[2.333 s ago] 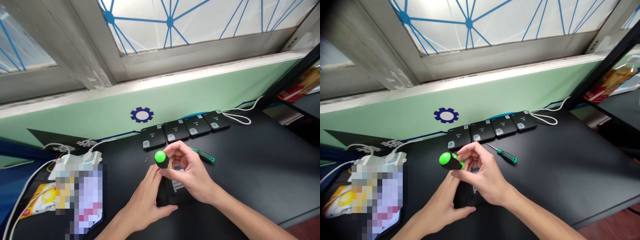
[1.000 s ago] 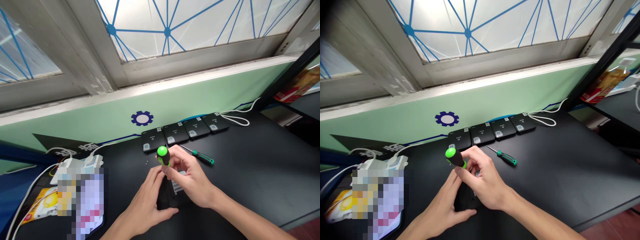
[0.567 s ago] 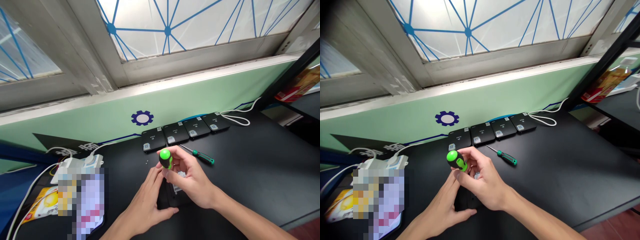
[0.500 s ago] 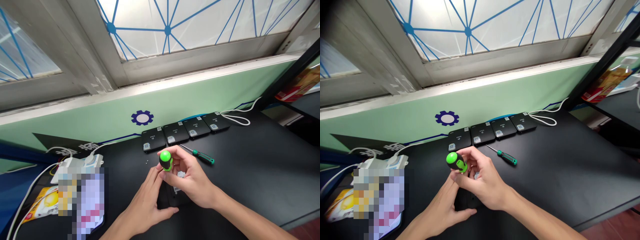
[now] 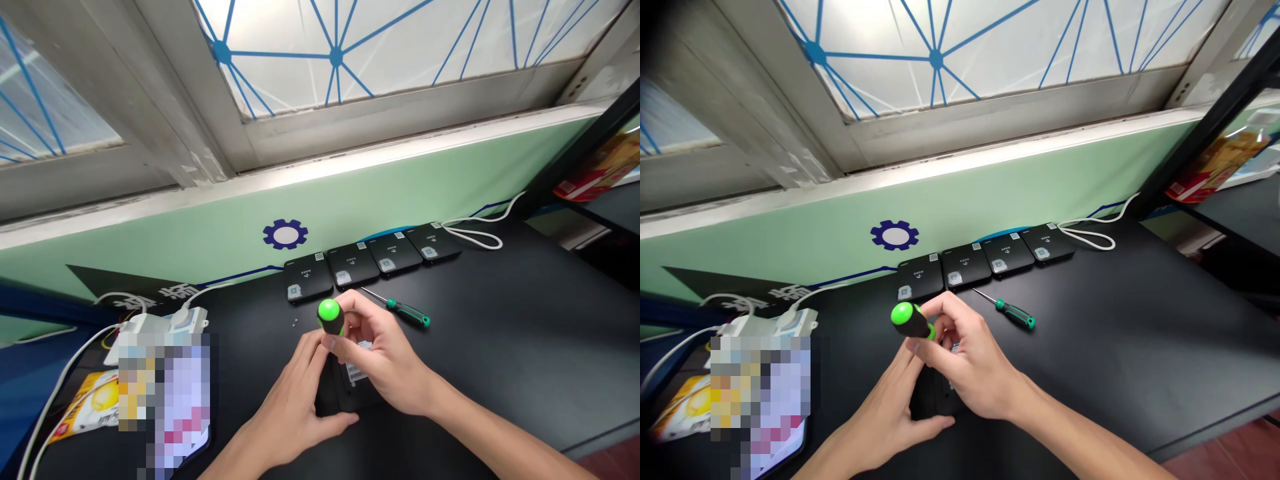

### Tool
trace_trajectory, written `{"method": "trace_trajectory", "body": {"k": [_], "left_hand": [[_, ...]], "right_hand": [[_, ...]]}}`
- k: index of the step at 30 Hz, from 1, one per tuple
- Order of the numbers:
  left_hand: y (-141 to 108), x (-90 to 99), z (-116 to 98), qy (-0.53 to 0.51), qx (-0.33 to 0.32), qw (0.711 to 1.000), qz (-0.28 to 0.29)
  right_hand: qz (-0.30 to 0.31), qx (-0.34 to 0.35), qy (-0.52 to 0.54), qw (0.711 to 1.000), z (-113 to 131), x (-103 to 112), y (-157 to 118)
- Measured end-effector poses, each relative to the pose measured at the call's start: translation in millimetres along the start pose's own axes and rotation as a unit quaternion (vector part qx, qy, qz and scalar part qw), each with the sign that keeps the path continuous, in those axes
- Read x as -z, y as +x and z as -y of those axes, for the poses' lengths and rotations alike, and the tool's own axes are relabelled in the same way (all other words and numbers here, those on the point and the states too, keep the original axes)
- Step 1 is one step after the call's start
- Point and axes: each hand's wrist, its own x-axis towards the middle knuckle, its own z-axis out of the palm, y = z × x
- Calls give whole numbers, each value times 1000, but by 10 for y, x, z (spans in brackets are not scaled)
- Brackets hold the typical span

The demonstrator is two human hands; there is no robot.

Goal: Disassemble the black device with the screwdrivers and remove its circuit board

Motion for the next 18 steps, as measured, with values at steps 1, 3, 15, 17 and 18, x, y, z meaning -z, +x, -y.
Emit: {"method": "trace_trajectory", "body": {"k": [1,3,15,17,18], "left_hand": [[8,6,-8,-2,-1,1000,-2],[20,15,-19,-3,-3,1000,-5],[7,0,2,6,-4,1000,4],[1,-3,8,0,-2,1000,3],[0,-4,8,-3,-1,1000,3]], "right_hand": [[0,6,-12,1000,3,2,1],[4,16,-25,1000,9,2,0],[15,21,25,999,27,-5,-12],[10,17,16,1000,37,-5,-9],[6,14,14,1000,38,-7,-6]]}}
